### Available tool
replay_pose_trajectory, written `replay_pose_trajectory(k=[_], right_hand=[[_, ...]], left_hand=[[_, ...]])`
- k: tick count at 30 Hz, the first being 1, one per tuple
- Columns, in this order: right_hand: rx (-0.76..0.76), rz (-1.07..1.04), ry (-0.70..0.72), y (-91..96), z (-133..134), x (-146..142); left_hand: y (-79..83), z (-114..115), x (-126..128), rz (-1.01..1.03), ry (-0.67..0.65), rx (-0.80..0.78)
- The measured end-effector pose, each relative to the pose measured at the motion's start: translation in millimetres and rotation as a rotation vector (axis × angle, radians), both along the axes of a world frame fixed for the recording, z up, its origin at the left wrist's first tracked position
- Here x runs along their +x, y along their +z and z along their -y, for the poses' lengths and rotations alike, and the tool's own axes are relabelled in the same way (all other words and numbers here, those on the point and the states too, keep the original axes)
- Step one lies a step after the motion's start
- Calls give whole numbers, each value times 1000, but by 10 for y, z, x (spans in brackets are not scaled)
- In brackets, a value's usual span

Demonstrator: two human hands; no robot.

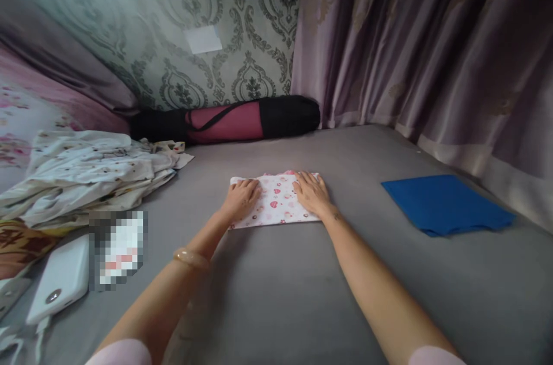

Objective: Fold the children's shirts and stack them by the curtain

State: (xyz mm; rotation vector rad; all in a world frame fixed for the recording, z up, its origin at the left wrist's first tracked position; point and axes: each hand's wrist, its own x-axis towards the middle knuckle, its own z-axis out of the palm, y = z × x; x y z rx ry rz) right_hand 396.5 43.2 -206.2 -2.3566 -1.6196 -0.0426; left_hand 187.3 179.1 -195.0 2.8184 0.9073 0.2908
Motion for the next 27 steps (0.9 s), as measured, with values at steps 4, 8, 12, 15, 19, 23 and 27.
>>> replay_pose_trajectory(k=[4,8,12,15,19,23,27], right_hand=[[34,-42,17,38,-13,75],[75,-35,-57,65,-7,212],[2,-66,-131,63,7,376],[-28,-65,-129,75,20,442],[-26,-26,-120,127,40,455],[-27,-23,-77,207,58,459],[-8,-90,-45,329,90,492]], left_hand=[[80,-310,86,-38,101,-103],[149,-523,134,-124,110,-194],[270,-617,161,-172,87,-270],[325,-686,196,-200,66,-353],[329,-767,246,-223,43,-421],[327,-760,257,-219,40,-419],[417,-669,201,-177,19,-397]])
